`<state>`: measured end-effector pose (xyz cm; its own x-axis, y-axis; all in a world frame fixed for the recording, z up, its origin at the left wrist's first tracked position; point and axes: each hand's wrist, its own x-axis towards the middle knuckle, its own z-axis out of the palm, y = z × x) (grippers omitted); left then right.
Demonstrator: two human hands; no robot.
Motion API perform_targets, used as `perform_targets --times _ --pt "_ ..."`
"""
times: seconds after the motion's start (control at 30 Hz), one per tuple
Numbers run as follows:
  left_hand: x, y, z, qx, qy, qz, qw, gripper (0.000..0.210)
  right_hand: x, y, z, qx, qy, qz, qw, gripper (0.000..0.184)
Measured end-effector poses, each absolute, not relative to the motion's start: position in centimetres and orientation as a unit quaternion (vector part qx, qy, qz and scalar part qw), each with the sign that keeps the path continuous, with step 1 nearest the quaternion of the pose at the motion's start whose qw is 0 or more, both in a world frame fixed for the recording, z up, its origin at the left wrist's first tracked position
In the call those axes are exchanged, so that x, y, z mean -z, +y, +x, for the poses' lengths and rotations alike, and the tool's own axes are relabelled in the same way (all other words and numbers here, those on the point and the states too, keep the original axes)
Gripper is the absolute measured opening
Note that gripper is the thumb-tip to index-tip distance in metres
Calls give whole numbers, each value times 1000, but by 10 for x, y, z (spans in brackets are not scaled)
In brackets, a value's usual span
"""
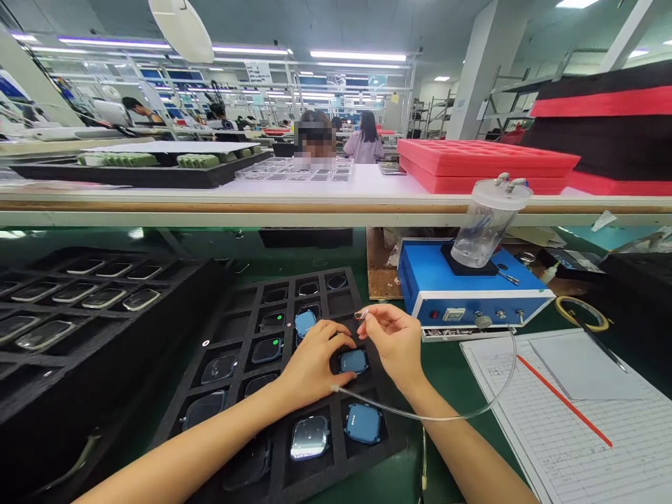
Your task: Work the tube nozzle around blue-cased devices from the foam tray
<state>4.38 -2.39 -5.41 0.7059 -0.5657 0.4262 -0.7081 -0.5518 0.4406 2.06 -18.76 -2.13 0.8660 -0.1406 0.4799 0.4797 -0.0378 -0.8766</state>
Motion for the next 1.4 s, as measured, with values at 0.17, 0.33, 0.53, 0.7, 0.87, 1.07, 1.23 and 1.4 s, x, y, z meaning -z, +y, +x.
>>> perform_targets --times 0.17,0.33,0.53,0.7,0.87,1.07,1.23,1.4 --pt "37 -1 63 -255 -220 917 213 30 31 -183 34 170 -60 -681 710 31" --pt "32 14 74 -131 -100 981 101 43 45 -176 40 145 -21 -717 681 32" --pt "30 13 67 -48 -85 952 290 41 49 -175 37 127 -12 -747 653 36" --pt "29 16 62 -22 -114 965 237 49 48 -172 34 165 -54 -787 592 28" --pt "29 16 64 20 -119 951 285 41 50 -172 32 199 -92 -802 555 20" --pt "30 12 61 -9 -208 831 516 27 52 -173 30 290 -121 -804 505 11" --pt "29 7 58 -14 -211 793 571 50 51 -173 26 363 -154 -780 486 7" --pt "33 6 57 -60 -232 838 491 24 48 -174 24 365 -158 -783 478 6"
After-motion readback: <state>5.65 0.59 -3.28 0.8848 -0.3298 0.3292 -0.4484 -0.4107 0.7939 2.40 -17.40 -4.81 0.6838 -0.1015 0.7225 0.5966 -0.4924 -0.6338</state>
